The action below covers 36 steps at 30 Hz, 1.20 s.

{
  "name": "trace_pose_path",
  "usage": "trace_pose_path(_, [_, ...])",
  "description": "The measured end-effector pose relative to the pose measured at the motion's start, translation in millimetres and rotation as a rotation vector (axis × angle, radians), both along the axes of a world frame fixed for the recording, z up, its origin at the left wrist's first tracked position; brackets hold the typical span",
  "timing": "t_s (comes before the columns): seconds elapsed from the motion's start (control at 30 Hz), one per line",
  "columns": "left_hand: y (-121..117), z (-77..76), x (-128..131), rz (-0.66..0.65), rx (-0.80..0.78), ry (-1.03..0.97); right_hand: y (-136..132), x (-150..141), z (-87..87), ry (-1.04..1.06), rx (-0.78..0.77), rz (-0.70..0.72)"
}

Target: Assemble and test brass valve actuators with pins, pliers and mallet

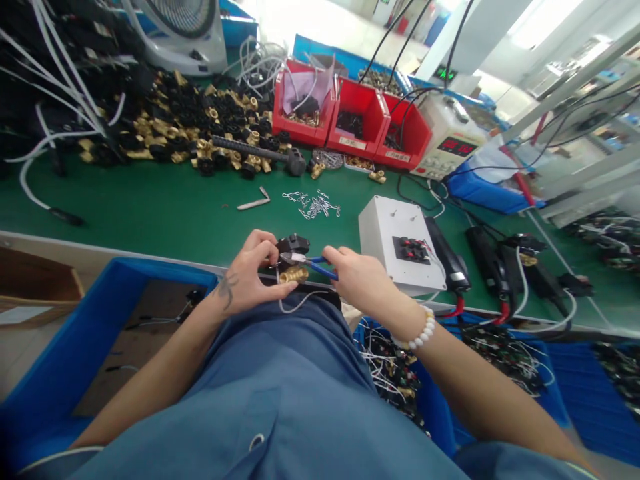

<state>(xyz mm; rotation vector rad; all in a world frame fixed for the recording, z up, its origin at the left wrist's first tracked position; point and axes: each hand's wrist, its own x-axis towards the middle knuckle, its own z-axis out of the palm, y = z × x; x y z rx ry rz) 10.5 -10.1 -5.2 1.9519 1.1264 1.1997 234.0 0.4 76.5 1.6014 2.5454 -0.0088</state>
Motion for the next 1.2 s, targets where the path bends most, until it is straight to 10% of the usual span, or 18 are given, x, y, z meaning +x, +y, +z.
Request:
trace_pose_path(0.2, [-1,-1.6,1,-0.001,-0.018,-0.016,0,5,2.6,0.417,0.347,-0.029])
trace_pose_path(0.4, [1,0.2,0,0.005,-0.005,0.011,-1,-2,-3.9,0.059,-0.009,-0.026])
trace_pose_path(0.73, [-8,10.1,-8,0.136,0.129,0.106,20,-9,-47.4,0.219,0.027,-0.233])
trace_pose_path(0.83, [-14,20.0,-11,0.16,0.245,0.153,15,-14,-50.4,0.605,0.039,-0.179])
trace_pose_path(1.0, [-23,36.9,-6,0.13,0.376,0.201,-16,-35,-27.8,1.405,-0.609,-0.262])
trace_pose_path(1.2, [-32,52.0,-1,0.126,0.447,0.23,-36,-51,-14.4,1.741,-0.733,-0.355])
